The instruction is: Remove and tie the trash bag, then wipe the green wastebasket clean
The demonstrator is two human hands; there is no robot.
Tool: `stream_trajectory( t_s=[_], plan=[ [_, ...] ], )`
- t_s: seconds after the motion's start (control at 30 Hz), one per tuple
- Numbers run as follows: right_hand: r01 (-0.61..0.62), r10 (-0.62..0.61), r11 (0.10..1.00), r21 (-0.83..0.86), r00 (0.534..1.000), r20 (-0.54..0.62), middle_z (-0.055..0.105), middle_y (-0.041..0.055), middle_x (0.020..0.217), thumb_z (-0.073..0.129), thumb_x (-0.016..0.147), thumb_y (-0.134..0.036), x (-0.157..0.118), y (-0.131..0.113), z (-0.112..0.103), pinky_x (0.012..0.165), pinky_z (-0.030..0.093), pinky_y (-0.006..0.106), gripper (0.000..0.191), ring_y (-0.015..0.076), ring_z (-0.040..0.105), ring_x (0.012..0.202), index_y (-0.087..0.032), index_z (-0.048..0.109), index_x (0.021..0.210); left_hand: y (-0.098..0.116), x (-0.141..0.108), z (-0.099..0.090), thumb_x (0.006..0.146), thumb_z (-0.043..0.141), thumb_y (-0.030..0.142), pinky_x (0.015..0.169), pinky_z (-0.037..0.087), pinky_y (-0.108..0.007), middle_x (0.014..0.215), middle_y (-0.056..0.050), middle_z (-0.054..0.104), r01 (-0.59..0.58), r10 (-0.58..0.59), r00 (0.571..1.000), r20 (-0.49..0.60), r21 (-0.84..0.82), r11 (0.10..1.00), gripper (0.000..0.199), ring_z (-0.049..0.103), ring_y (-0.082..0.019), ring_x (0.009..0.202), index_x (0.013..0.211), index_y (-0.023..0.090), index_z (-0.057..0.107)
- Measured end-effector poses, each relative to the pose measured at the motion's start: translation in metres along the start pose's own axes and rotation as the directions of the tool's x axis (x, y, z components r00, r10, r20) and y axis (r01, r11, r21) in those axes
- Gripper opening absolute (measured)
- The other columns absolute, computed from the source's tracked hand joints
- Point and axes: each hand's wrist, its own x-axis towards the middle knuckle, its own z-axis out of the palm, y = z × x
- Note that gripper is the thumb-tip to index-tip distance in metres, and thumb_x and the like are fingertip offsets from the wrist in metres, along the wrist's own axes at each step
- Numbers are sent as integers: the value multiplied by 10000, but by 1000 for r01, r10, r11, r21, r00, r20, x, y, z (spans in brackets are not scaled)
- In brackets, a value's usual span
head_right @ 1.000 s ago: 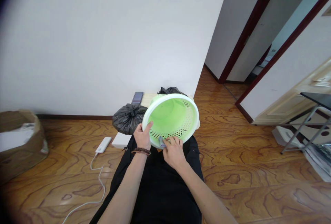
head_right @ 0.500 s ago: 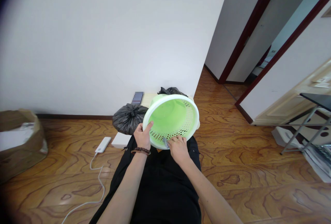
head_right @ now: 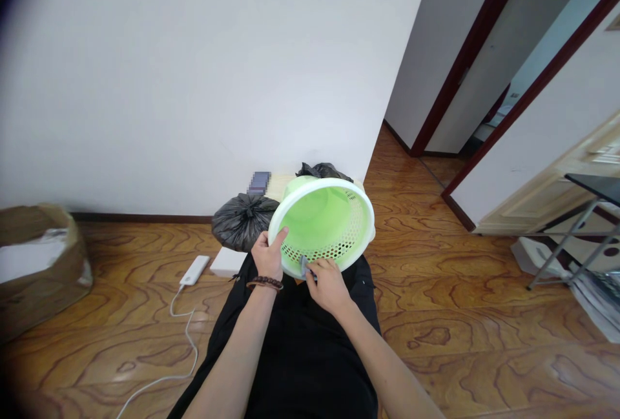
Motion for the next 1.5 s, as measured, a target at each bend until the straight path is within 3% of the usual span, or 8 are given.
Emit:
stream_trajectory(
  t_s=[0.33,0.6,0.73,0.9,0.97,1.07,1.17,1.5],
  plan=[
    [4,-4,995,-98,1000,8,554,53,1026,506,811,-240,-4,1,0,852,338,314,316,199,439,972,-217,548,1123,-4,-2,2,609,717,409,461,308,-178,547,64,390,-13,12,1000,19,8,1000,384,363,-59,504,579,159,427],
    [2,-26,949,-316,997,-74,523,64,923,578,759,-265,4,0,21,773,320,338,191,218,414,882,-189,534,929,-2,0,0,625,692,431,480,323,-177,559,68,412,17,-19,995,101,18,1000,378,390,-61,510,610,162,426],
    [47,-88,946,-320,989,-116,520,58,879,560,767,-266,6,6,25,756,311,331,151,210,415,856,-189,534,895,9,8,-3,672,633,446,505,340,-183,564,58,449,-76,31,981,192,232,970,341,423,-76,532,618,167,445],
    [48,-93,957,-288,985,-144,527,49,857,556,767,-266,4,12,20,762,305,322,143,207,422,854,-189,547,888,21,18,-13,660,634,445,626,415,-229,740,-7,593,-245,63,942,329,549,799,332,547,-137,673,808,165,536],
    [44,-88,960,-277,985,-149,533,49,865,556,770,-263,3,12,18,768,303,321,169,208,427,864,-190,555,922,21,20,-19,637,645,490,635,439,-255,793,-59,632,-197,-104,906,411,626,755,414,587,-176,713,857,148,567],
    [40,-82,962,-269,985,-148,540,54,874,550,779,-266,2,11,17,770,299,321,174,210,432,870,-190,561,935,17,18,-26,654,592,590,568,462,-274,756,-102,662,-51,-427,745,512,682,730,504,617,-206,650,857,131,627],
    [35,-75,963,-266,987,-143,544,55,879,551,782,-266,1,10,17,763,299,317,170,208,435,868,-192,564,935,15,16,-27,665,526,674,510,468,-272,705,-118,668,11,-532,629,567,677,736,602,622,-211,588,827,108,656],
    [26,-66,953,-302,990,-121,539,55,866,557,793,-247,1,6,12,745,311,322,117,204,437,850,-191,568,894,34,14,-17,717,427,695,584,445,-260,736,-156,674,-309,-289,782,552,746,590,648,645,-237,707,825,102,667]
  ],
)
